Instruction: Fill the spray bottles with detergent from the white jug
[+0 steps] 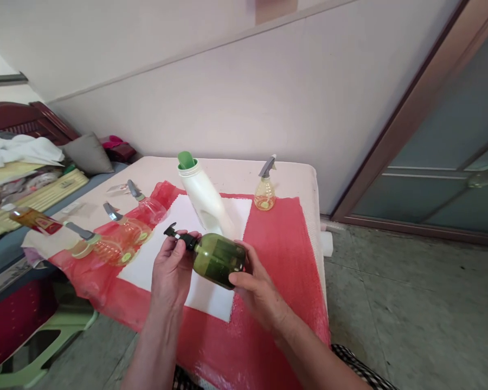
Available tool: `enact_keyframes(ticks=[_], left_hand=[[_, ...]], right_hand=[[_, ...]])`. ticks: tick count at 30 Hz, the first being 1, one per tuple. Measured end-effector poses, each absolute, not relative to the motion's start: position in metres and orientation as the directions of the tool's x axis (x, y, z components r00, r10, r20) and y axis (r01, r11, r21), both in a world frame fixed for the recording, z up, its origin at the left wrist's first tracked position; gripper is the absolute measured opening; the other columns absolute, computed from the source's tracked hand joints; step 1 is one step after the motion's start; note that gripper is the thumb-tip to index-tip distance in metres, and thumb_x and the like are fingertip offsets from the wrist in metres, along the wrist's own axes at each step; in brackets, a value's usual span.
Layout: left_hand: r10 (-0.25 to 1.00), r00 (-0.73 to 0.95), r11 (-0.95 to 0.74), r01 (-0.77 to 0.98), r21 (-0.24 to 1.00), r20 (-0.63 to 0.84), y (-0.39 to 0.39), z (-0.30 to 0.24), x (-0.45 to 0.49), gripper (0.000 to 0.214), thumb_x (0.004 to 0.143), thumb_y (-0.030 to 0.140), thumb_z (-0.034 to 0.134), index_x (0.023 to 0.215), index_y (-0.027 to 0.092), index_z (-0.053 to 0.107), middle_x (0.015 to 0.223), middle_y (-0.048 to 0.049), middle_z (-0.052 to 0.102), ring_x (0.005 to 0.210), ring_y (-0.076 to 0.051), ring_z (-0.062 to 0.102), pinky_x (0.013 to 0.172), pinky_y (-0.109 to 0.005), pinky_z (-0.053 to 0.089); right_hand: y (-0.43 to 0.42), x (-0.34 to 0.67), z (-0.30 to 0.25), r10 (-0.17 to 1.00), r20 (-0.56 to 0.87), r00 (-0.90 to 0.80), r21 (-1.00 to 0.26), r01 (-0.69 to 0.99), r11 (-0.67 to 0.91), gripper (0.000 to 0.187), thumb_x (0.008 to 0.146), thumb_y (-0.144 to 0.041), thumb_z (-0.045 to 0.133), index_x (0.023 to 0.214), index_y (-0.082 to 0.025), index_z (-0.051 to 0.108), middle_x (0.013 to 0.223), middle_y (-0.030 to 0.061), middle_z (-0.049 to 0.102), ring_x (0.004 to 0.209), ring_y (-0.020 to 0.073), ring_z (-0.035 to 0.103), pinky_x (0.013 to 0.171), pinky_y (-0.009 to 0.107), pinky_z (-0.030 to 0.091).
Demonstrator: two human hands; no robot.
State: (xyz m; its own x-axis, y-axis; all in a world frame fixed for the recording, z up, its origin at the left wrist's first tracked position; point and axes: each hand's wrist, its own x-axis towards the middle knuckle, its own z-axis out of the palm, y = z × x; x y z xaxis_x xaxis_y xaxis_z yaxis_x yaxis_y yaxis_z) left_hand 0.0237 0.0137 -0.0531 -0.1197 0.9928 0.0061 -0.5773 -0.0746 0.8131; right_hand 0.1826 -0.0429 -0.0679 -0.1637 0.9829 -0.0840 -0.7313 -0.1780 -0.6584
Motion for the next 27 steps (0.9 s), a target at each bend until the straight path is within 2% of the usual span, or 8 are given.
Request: enact_keyframes(ticks=[4, 8, 12, 16, 18, 21, 23, 27], left_hand=[[0.992, -0.123, -0.079, -0.578, 0.812, 0.009, 0.010, -0.047, 0.025, 0.029, 0.071, 0.031, 0.077, 0.096, 0.021, 0.065, 0.096, -0.0080, 0.071, 0.093, -0.022, 0.066, 0.084, -0.038, 0.049], [0.996, -0.092, -0.066, -0.565, 0.822, 0.016, 0.008, -0.043, 0.023, 0.030, 0.071, 0.033, 0.078, 0.097, 0.023, 0.066, 0.097, -0.0078, 0.071, 0.095, -0.022, 0.065, 0.084, -0.036, 0.048], [0.996, -0.084, -0.055, -0.560, 0.827, 0.010, 0.008, -0.046, 0.022, 0.032, 0.074, 0.040, 0.074, 0.101, 0.023, 0.068, 0.105, -0.0074, 0.068, 0.092, -0.020, 0.064, 0.081, -0.032, 0.048], [0.984, -0.168, -0.054, -0.568, 0.821, -0.051, 0.010, -0.047, 0.020, 0.033, 0.075, 0.044, 0.072, 0.098, 0.020, 0.069, 0.080, -0.0029, 0.065, 0.074, -0.015, 0.062, 0.075, -0.029, 0.048], [0.982, -0.182, -0.058, -0.573, 0.818, -0.058, 0.010, -0.045, 0.018, 0.033, 0.072, 0.036, 0.076, 0.100, 0.020, 0.068, 0.079, -0.0032, 0.066, 0.076, -0.016, 0.063, 0.077, -0.031, 0.047], [0.989, -0.142, -0.066, -0.603, 0.795, -0.026, 0.010, -0.044, 0.016, 0.039, 0.072, 0.030, 0.076, 0.109, 0.022, 0.066, 0.097, -0.0090, 0.070, 0.094, -0.022, 0.063, 0.084, -0.035, 0.046], [0.991, -0.132, -0.070, -0.613, 0.787, -0.015, 0.009, -0.044, 0.015, 0.032, 0.075, 0.033, 0.073, 0.104, 0.021, 0.068, 0.107, -0.0111, 0.068, 0.101, -0.023, 0.061, 0.085, -0.036, 0.046], [0.981, -0.190, -0.083, -0.589, 0.804, -0.037, 0.010, -0.046, 0.013, 0.022, 0.075, 0.035, 0.073, 0.090, 0.019, 0.070, 0.093, -0.0050, 0.067, 0.083, -0.016, 0.062, 0.075, -0.029, 0.047]], right_hand=[[-0.043, 0.179, -0.076, 0.921, -0.175, -0.349, -0.620, -0.687, -0.379, 0.052, 0.088, -0.058, 0.050, 0.130, -0.027, 0.050, 0.118, 0.0104, 0.064, 0.088, 0.0215, 0.067, 0.065, 0.030, 0.054], [-0.040, 0.174, -0.082, 0.879, -0.222, -0.423, -0.595, -0.655, -0.466, 0.066, 0.086, -0.072, 0.038, 0.129, -0.024, 0.050, 0.090, 0.0094, 0.069, 0.058, 0.0170, 0.066, 0.042, 0.020, 0.043], [-0.040, 0.173, -0.080, 0.931, -0.191, -0.311, -0.611, -0.705, -0.361, 0.051, 0.085, -0.059, 0.052, 0.121, -0.024, 0.056, 0.094, 0.0074, 0.068, 0.062, 0.0151, 0.064, 0.049, 0.022, 0.047], [-0.043, 0.171, -0.077, 0.966, -0.132, -0.220, -0.692, -0.678, -0.249, 0.047, 0.077, -0.045, 0.067, 0.119, -0.026, 0.058, 0.114, 0.0071, 0.064, 0.087, 0.0193, 0.062, 0.066, 0.028, 0.052], [-0.044, 0.170, -0.078, 0.964, -0.135, -0.228, -0.693, -0.674, -0.256, 0.048, 0.078, -0.045, 0.066, 0.121, -0.027, 0.057, 0.117, 0.0071, 0.062, 0.090, 0.0198, 0.062, 0.067, 0.029, 0.051], [-0.044, 0.169, -0.081, 0.950, -0.156, -0.271, -0.664, -0.683, -0.303, 0.048, 0.083, -0.051, 0.058, 0.124, -0.026, 0.056, 0.115, 0.0084, 0.063, 0.082, 0.0184, 0.063, 0.066, 0.029, 0.050], [-0.044, 0.169, -0.082, 0.949, -0.153, -0.275, -0.664, -0.683, -0.305, 0.049, 0.083, -0.051, 0.058, 0.125, -0.026, 0.055, 0.114, 0.0085, 0.063, 0.082, 0.0182, 0.062, 0.066, 0.029, 0.050], [-0.044, 0.167, -0.081, 0.952, -0.139, -0.271, -0.664, -0.688, -0.293, 0.052, 0.080, -0.047, 0.064, 0.125, -0.025, 0.054, 0.113, 0.0074, 0.063, 0.085, 0.0184, 0.061, 0.065, 0.028, 0.050]])
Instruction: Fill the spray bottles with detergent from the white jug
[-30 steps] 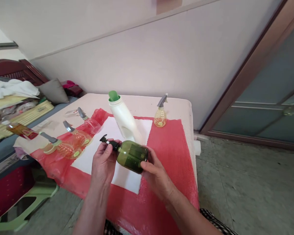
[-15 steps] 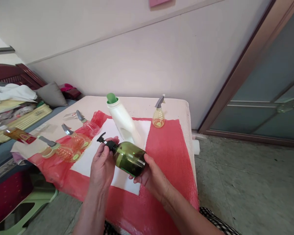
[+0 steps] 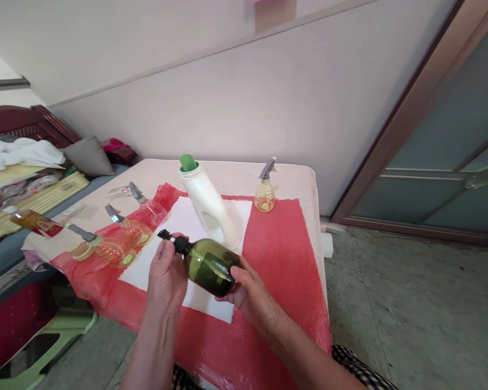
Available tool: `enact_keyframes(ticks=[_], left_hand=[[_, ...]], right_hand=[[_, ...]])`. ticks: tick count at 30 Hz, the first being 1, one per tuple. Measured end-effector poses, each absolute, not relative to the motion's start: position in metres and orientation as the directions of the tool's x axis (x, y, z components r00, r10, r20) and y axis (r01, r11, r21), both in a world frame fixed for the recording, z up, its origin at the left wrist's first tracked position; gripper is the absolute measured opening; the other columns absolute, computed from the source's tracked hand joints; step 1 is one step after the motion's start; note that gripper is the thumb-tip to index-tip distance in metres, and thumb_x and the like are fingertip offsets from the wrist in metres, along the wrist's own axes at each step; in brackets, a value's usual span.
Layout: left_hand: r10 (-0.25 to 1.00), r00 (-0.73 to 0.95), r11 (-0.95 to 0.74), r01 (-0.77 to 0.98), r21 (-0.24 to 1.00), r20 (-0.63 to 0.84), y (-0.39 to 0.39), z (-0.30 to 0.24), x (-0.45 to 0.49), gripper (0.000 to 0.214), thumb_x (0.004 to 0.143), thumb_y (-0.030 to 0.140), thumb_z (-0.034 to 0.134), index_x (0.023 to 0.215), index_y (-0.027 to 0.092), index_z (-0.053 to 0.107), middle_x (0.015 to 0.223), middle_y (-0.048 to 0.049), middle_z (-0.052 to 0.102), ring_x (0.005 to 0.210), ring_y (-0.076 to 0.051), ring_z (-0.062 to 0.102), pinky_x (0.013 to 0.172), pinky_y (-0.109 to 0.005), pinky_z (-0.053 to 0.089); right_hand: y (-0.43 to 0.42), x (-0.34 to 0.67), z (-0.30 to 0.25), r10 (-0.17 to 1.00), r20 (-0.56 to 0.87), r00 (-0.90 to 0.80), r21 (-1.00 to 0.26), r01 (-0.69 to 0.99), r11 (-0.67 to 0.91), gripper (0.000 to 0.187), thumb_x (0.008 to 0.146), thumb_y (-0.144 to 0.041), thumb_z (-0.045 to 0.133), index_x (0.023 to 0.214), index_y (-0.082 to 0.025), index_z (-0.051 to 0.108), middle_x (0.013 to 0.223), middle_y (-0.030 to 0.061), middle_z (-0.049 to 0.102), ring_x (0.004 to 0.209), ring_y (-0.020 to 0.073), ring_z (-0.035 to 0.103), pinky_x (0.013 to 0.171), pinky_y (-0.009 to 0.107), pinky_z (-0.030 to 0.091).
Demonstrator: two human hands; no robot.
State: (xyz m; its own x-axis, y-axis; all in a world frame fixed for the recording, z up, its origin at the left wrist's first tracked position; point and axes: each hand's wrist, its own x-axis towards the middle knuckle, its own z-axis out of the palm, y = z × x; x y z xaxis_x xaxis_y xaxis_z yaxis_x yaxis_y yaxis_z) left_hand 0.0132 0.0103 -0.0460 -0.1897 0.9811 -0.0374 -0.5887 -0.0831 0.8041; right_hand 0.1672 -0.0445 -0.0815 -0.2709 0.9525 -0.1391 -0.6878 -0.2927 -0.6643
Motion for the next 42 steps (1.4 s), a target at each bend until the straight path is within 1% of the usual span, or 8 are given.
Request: enact_keyframes(ticks=[6, 12, 18, 26, 34, 36, 39, 42], left_hand=[[0.996, -0.086, -0.027, -0.643, 0.765, -0.038, 0.011, -0.045, 0.012, 0.040, 0.074, 0.029, 0.074, 0.112, 0.020, 0.065, 0.107, -0.0105, 0.067, 0.103, -0.022, 0.060, 0.088, -0.035, 0.046], [0.974, -0.210, -0.070, -0.650, 0.756, -0.090, 0.014, -0.050, 0.013, 0.028, 0.067, 0.027, 0.081, 0.090, 0.019, 0.067, 0.092, -0.0009, 0.066, 0.086, -0.014, 0.062, 0.086, -0.030, 0.046], [0.995, -0.092, -0.032, -0.650, 0.759, -0.036, 0.011, -0.047, 0.017, 0.036, 0.067, 0.028, 0.081, 0.099, 0.019, 0.066, 0.098, -0.0076, 0.069, 0.095, -0.021, 0.064, 0.090, -0.037, 0.046], [0.977, -0.197, -0.051, -0.580, 0.813, -0.079, 0.012, -0.051, 0.015, 0.029, 0.063, 0.028, 0.083, 0.085, 0.015, 0.070, 0.085, -0.0060, 0.070, 0.082, -0.018, 0.066, 0.086, -0.035, 0.048], [0.998, 0.049, -0.014, -0.540, 0.842, 0.048, 0.000, -0.043, 0.018, 0.030, 0.070, 0.032, 0.077, 0.094, 0.015, 0.071, 0.091, -0.0093, 0.069, 0.086, -0.020, 0.064, 0.083, -0.033, 0.048], [0.997, 0.062, -0.006, -0.539, 0.843, 0.047, 0.000, -0.043, 0.018, 0.031, 0.069, 0.033, 0.077, 0.094, 0.015, 0.071, 0.091, -0.0100, 0.069, 0.084, -0.021, 0.064, 0.080, -0.033, 0.050], [0.999, -0.035, -0.047, -0.552, 0.833, 0.034, 0.001, -0.043, 0.016, 0.026, 0.072, 0.033, 0.076, 0.091, 0.015, 0.071, 0.090, -0.0094, 0.070, 0.084, -0.020, 0.065, 0.081, -0.033, 0.050], [0.992, -0.125, -0.078, -0.564, 0.822, 0.008, 0.004, -0.044, 0.015, 0.024, 0.073, 0.030, 0.075, 0.091, 0.015, 0.071, 0.091, -0.0084, 0.070, 0.087, -0.019, 0.065, 0.082, -0.030, 0.050]], right_hand=[[-0.045, 0.168, -0.086, 0.927, -0.185, -0.327, -0.598, -0.711, -0.371, 0.054, 0.082, -0.055, 0.058, 0.124, -0.021, 0.055, 0.101, 0.0085, 0.066, 0.073, 0.0190, 0.064, 0.058, 0.026, 0.048], [-0.044, 0.167, -0.088, 0.948, -0.156, -0.277, -0.646, -0.698, -0.310, 0.052, 0.082, -0.049, 0.061, 0.126, -0.022, 0.053, 0.105, 0.0084, 0.065, 0.078, 0.0187, 0.064, 0.061, 0.026, 0.050], [-0.042, 0.169, -0.092, 0.893, -0.254, -0.370, -0.536, -0.715, -0.449, 0.057, 0.087, -0.066, 0.042, 0.123, -0.023, 0.052, 0.084, 0.0062, 0.067, 0.053, 0.0176, 0.064, 0.040, 0.020, 0.037], [-0.045, 0.165, -0.083, 0.965, -0.146, -0.220, -0.683, -0.683, -0.259, 0.058, 0.075, -0.054, 0.067, 0.122, -0.021, 0.054, 0.097, 0.0069, 0.067, 0.071, 0.0176, 0.065, 0.054, 0.024, 0.049], [-0.050, 0.161, -0.097, 0.640, -0.437, -0.632, -0.243, -0.602, -0.760, 0.081, 0.083, -0.079, 0.026, 0.090, -0.008, 0.064, 0.062, 0.0107, 0.066, 0.032, 0.0060, 0.045, 0.032, 0.014, 0.027], [-0.051, 0.160, -0.098, 0.610, -0.423, -0.670, -0.218, -0.578, -0.786, 0.084, 0.082, -0.080, 0.027, 0.092, -0.006, 0.065, 0.065, 0.0130, 0.067, 0.037, 0.0083, 0.051, 0.035, 0.015, 0.033], [-0.049, 0.161, -0.089, 0.765, -0.348, -0.542, -0.322, -0.697, -0.641, 0.068, 0.083, -0.073, 0.042, 0.114, -0.014, 0.061, 0.096, 0.0135, 0.071, 0.075, 0.0193, 0.068, 0.060, 0.026, 0.053], [-0.048, 0.163, -0.078, 0.923, -0.171, -0.345, -0.464, -0.798, -0.384, 0.058, 0.076, -0.049, 0.070, 0.127, -0.027, 0.052, 0.132, 0.0067, 0.056, 0.109, 0.0234, 0.059, 0.084, 0.038, 0.051]])
